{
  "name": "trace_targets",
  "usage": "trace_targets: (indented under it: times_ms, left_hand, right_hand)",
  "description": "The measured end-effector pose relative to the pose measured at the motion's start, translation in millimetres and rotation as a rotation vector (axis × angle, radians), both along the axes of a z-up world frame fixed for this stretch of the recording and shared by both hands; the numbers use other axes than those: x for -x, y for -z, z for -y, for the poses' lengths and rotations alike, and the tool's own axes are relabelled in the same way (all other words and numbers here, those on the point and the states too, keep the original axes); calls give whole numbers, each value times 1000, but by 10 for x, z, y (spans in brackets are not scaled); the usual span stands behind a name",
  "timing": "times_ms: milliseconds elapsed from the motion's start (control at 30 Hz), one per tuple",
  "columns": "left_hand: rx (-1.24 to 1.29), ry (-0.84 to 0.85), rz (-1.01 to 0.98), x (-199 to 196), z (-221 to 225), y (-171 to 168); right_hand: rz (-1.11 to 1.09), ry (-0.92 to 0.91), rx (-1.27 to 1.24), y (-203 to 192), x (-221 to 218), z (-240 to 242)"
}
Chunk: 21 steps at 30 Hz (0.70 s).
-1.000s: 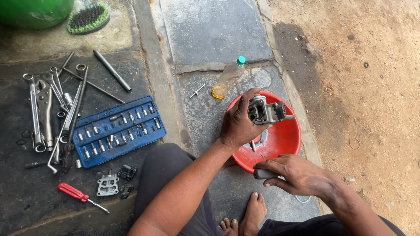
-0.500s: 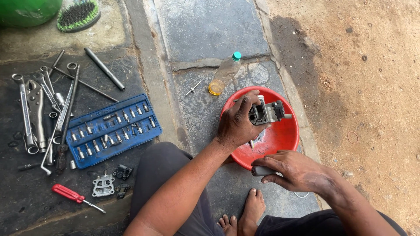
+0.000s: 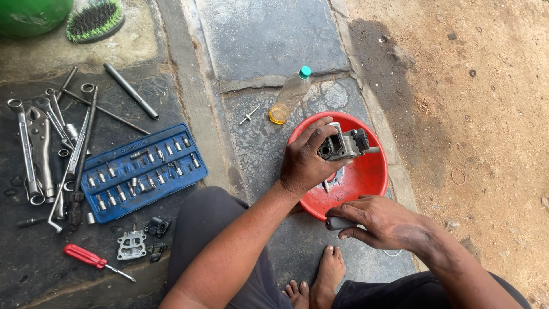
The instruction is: Disassembling and inspecting a carburetor using a screwdriver while sitting on the ground.
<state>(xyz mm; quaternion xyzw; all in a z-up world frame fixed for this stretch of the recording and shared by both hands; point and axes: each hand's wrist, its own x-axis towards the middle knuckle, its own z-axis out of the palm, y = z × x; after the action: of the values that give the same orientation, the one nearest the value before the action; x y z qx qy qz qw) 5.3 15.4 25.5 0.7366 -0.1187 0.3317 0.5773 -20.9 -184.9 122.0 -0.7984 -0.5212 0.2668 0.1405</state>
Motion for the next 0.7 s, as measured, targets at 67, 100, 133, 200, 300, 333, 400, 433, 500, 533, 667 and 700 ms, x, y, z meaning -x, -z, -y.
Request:
trace_targets:
  times_ms: [67, 100, 133, 200, 300, 333, 400, 433, 500, 533, 667, 700]
  left_hand:
    - [-4, 2, 3, 0, -1, 5]
    - [-9, 3, 6, -2, 0, 7]
    - [-9, 4, 6, 1, 4, 9]
    - [-28, -4, 7, 5, 13, 13]
    - [-76, -16, 23, 13, 16, 43]
    - [-73, -12, 22, 23, 11, 37]
    - [-134, 42, 20, 39, 19, 28]
    - [-130, 47, 21, 36, 26, 30]
    - [-209, 94, 87, 64, 63, 40]
    - [-208, 109, 89, 80, 80, 32]
    - [-295, 163, 108, 135, 179, 19]
    - [-333, 178, 99, 150, 201, 25]
  right_hand:
    - [2, -3, 12, 2, -2, -1]
    - [5, -6, 24, 2, -3, -1]
    - [5, -5, 24, -14, -1, -5]
    - [-29, 11, 16, -47, 2, -15]
    - [-35, 60, 25, -94, -36, 109]
    - [-36, 64, 28, -70, -86, 240]
    - [25, 206, -218, -23, -181, 519]
    - [26, 211, -214, 19, -258, 632]
    - [14, 671, -437, 112, -340, 887]
    - [18, 686, -437, 105, -403, 848]
    - [88, 954, -396, 184, -565, 740]
    - [-8, 1021, -351, 237, -586, 714]
